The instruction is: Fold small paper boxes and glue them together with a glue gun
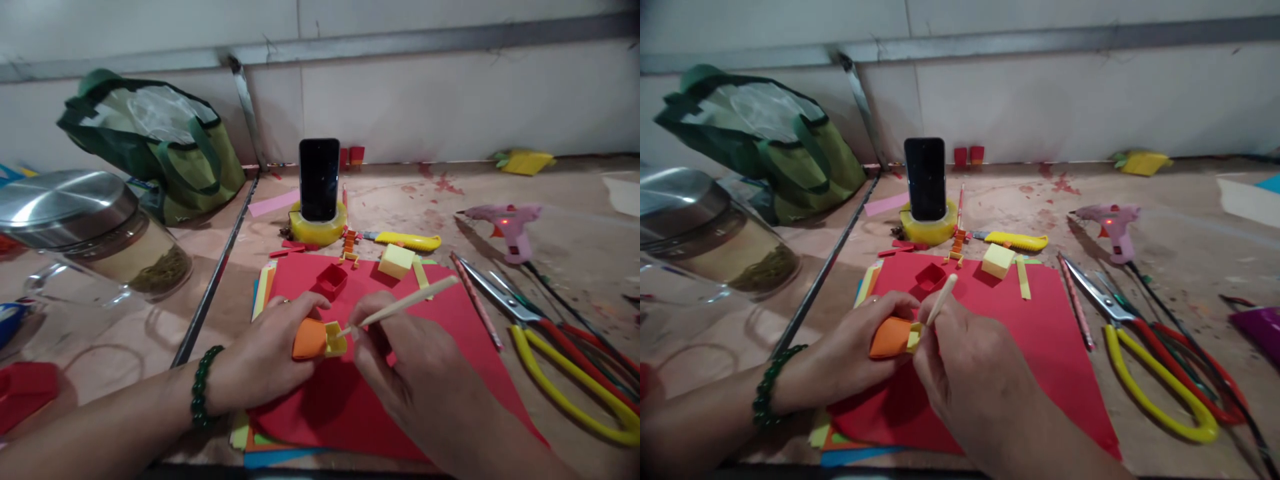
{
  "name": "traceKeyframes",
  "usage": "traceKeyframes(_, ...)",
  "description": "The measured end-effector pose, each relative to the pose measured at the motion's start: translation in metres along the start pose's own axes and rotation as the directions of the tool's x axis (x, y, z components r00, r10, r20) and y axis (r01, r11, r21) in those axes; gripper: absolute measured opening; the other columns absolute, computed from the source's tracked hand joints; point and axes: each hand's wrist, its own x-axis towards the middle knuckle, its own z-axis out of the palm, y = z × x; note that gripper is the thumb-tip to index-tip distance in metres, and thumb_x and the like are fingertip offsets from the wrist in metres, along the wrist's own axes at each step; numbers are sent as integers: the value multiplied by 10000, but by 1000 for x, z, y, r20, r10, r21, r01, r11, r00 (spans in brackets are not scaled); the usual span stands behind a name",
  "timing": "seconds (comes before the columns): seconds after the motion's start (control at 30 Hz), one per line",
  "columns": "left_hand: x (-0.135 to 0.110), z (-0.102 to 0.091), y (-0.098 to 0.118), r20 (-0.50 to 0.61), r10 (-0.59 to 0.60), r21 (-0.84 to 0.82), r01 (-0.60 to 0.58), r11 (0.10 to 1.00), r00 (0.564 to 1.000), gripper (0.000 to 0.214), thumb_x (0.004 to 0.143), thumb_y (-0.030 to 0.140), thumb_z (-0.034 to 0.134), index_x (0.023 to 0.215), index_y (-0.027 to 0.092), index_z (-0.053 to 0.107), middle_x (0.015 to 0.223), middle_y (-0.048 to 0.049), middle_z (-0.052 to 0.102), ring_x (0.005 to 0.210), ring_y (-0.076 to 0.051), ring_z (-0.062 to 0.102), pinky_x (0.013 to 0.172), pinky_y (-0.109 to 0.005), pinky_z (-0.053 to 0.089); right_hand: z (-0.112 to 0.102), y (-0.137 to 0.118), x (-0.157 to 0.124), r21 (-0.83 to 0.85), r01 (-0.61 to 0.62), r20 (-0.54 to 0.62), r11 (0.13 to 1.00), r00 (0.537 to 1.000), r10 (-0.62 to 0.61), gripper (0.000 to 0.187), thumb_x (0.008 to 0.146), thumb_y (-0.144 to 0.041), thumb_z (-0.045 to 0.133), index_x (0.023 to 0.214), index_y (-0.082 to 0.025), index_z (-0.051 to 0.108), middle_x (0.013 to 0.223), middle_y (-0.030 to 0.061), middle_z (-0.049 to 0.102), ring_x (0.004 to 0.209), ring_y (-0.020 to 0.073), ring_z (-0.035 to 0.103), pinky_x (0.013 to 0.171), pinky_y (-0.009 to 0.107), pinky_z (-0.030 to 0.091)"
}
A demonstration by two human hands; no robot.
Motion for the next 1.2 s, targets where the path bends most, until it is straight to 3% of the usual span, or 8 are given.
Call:
traceKeyframes(0.2,0,1,0,-6,9,16,-9,1000,1000,527,709,145,622,1193,281,465,1057,-15,625,941,-245,546,836,-388,447,-2,4,-2,60,-57,-25,997,998,58,105,865,-117,471,903,-202,519,735,10,633,569,131,619,500,233,482)
traceKeyframes(0.6,2,0,1,-6,8,41,-8,999,1000,523,711,152,621,1201,267,476,1033,-24,631,917,-246,558,837,-394,448,-2,4,-1,60,-74,55,995,996,71,121,849,-100,463,877,-211,503,680,-13,612,505,120,581,451,227,447)
traceKeyframes(0.77,1,1,1,-6,2,41,-2,999,1000,532,700,141,619,1195,273,477,1062,-15,625,929,-245,546,847,-394,447,-2,6,-4,90,-45,-15,995,999,46,124,868,-105,461,920,-206,512,763,3,633,595,123,617,531,226,476)
traceKeyframes(1.03,2,0,2,3,11,40,-11,999,1000,501,703,128,625,1170,260,501,1057,-9,634,935,-242,547,870,-384,429,5,3,-5,4,44,-3,999,999,-44,135,875,-96,438,911,-205,508,708,-10,621,544,131,603,523,243,456)
traceKeyframes(1.2,1,0,2,4,18,52,-18,998,1000,493,713,154,629,1176,261,497,1074,-12,631,953,-253,540,873,-396,424,5,4,-10,9,72,-27,997,997,-72,146,881,-90,441,961,-196,503,793,13,651,613,141,635,584,253,490)
